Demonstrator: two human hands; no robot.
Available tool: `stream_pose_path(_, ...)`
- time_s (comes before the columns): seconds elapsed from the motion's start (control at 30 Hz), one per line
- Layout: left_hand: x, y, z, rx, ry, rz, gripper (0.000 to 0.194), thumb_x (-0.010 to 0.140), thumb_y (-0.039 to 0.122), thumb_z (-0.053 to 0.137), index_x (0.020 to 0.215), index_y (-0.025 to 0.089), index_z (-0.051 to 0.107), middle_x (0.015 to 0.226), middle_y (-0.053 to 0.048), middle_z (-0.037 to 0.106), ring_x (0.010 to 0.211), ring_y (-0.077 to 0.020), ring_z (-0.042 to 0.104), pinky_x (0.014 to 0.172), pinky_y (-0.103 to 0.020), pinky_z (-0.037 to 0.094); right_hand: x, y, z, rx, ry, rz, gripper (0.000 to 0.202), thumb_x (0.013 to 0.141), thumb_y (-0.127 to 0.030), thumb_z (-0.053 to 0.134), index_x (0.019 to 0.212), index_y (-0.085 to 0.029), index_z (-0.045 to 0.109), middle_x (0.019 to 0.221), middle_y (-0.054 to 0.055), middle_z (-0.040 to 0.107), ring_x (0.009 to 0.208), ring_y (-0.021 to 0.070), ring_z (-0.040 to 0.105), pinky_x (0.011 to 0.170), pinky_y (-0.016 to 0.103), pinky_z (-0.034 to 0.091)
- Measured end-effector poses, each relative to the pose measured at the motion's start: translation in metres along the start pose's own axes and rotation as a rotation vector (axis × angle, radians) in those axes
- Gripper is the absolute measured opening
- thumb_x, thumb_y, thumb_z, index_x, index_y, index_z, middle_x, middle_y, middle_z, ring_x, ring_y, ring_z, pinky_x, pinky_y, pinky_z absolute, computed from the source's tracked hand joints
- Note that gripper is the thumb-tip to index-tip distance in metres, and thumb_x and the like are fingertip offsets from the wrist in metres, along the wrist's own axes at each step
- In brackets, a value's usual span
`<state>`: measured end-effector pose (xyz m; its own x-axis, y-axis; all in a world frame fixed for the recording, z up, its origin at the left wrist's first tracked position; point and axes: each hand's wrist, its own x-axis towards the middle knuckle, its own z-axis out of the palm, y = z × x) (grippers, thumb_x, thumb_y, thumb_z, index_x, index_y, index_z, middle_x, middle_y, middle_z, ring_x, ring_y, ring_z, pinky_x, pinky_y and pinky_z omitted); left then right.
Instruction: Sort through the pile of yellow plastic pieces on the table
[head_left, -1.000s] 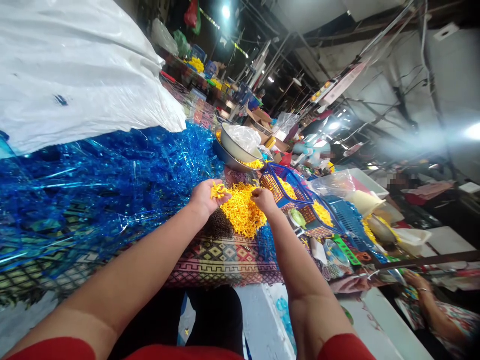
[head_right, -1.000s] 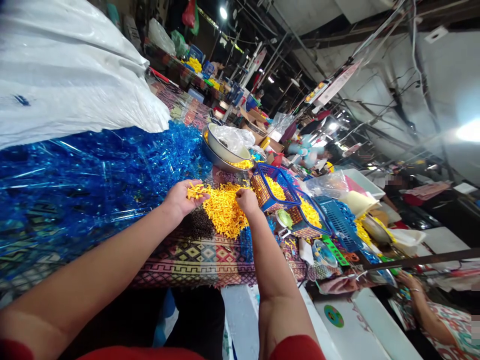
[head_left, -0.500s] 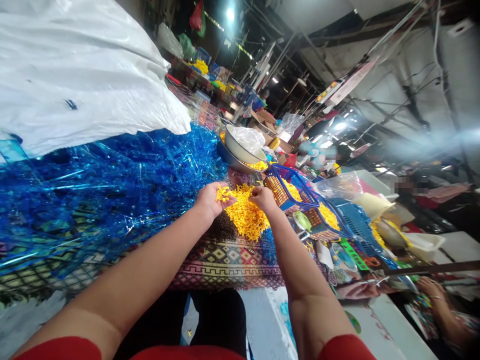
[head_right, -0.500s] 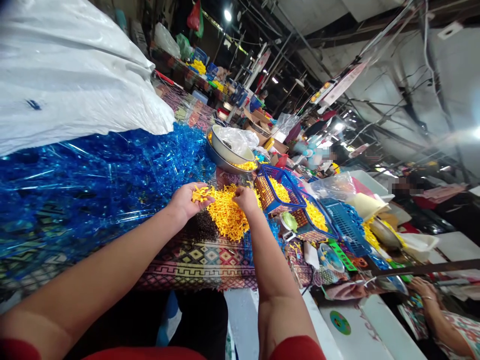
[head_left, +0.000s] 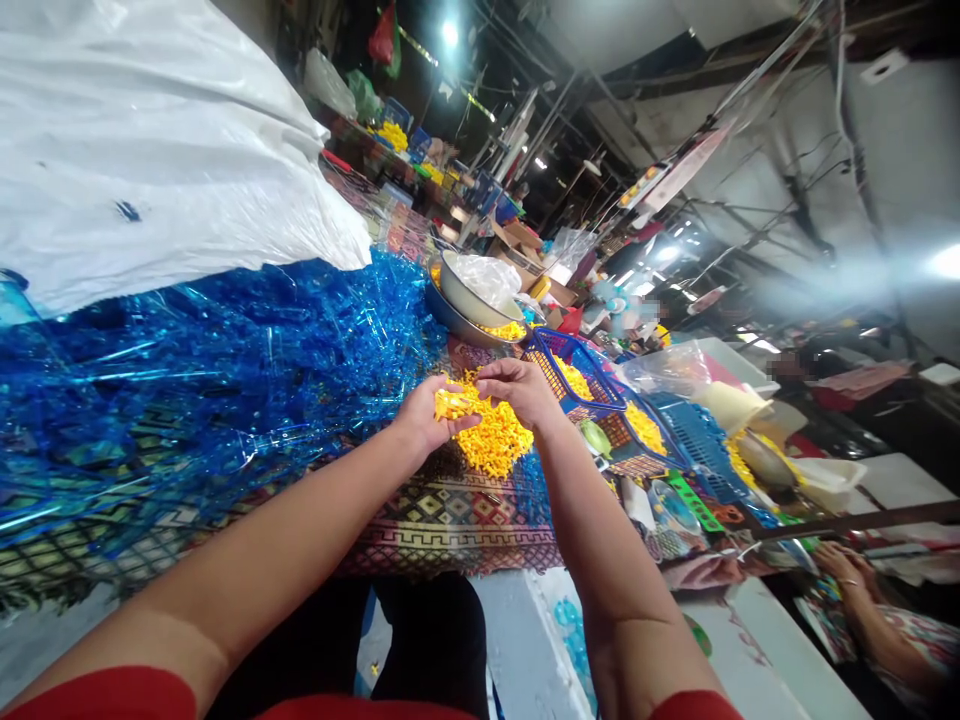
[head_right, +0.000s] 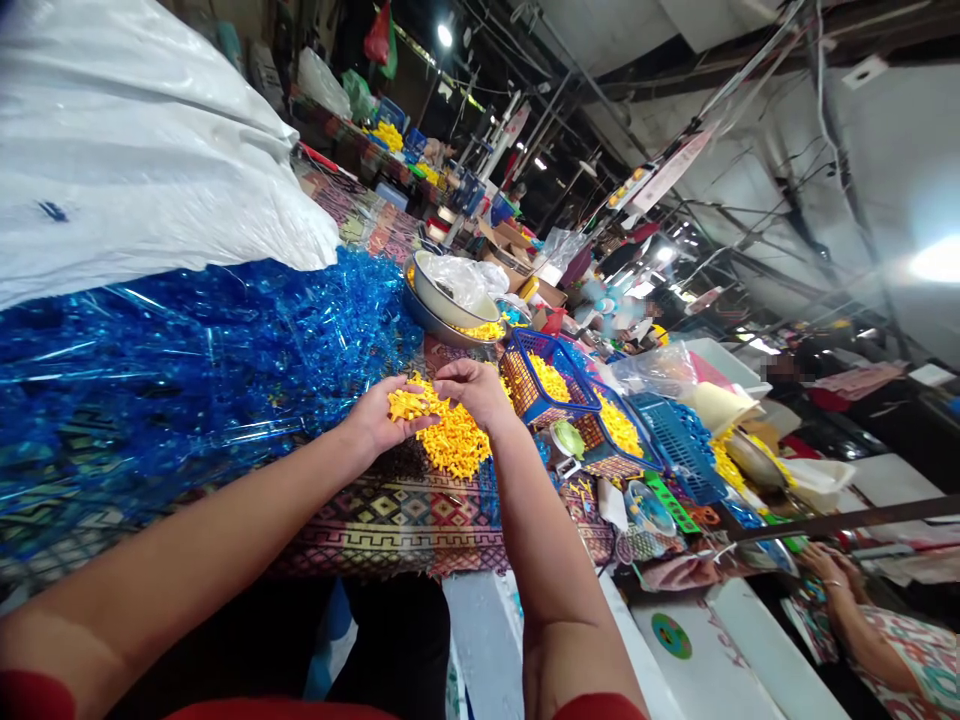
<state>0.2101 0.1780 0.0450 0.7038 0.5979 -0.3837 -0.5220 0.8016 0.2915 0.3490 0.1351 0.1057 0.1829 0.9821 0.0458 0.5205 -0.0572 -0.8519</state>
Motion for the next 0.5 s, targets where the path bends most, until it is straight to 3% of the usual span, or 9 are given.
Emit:
stream_pose_path(0.1, 0.001, 0.004, 0.0, 0.008, 0.021, -0.012, 0.003, 0.07, 0.016, 0.054, 0.071, 0.014, 0.052, 0.067, -0.008, 0.056, 0.057, -0.019, 0.06, 0.045, -0.034, 0.053, -0.004, 0.02, -0.016, -0.112, 0.148, 0.038, 0.024, 0.059, -0.033, 0.067, 0.072, -0.015, 0.059, 0.054, -0.002, 0.056, 0.048, 0.0101, 0.053, 0.043, 0.02, 0.039)
stream_pose_path(0.23, 0.002, 0.01, -0.001, -0.002, 0.045, -0.003, 0.011, 0.067, 0.015, 0.054, 0.077, 0.013, 0.056, 0.07, -0.009, 0.054, 0.06, -0.0208, 0.061, 0.038, -0.027, 0.05, -0.034, 0.043, -0.025, -0.38, 0.198, 0.057, 0.016, 0.064, -0.03, 0.063, 0.068, -0.015, 0.06, 0.056, -0.001, 0.058, 0.05, 0.0109, 0.053, 0.048, 0.023, 0.04)
stream_pose_path(0.37, 0.001, 0.013, -0.001, -0.018, 0.049, 0.052, 0.014, 0.067, 0.014, 0.052, 0.08, 0.013, 0.056, 0.071, -0.008, 0.054, 0.058, -0.0187, 0.06, 0.039, -0.027, 0.05, -0.093, 0.05, 0.005, -0.45, 0.3, -0.079, 0.021, 0.076, -0.034, 0.055, 0.065, -0.017, 0.058, 0.06, 0.0, 0.056, 0.055, 0.0111, 0.049, 0.052, 0.023, 0.037)
stream_pose_path(0.5, -0.001, 0.012, 0.0, 0.011, 0.024, 0.089, 0.014, 0.066, 0.014, 0.051, 0.079, 0.012, 0.055, 0.069, -0.008, 0.054, 0.056, -0.0184, 0.06, 0.038, -0.025, 0.049, -0.144, 0.066, 0.046, -0.393, 0.328, -0.152, 0.023, 0.079, -0.031, 0.054, 0.061, -0.017, 0.053, 0.058, -0.001, 0.052, 0.056, 0.0108, 0.047, 0.055, 0.024, 0.036)
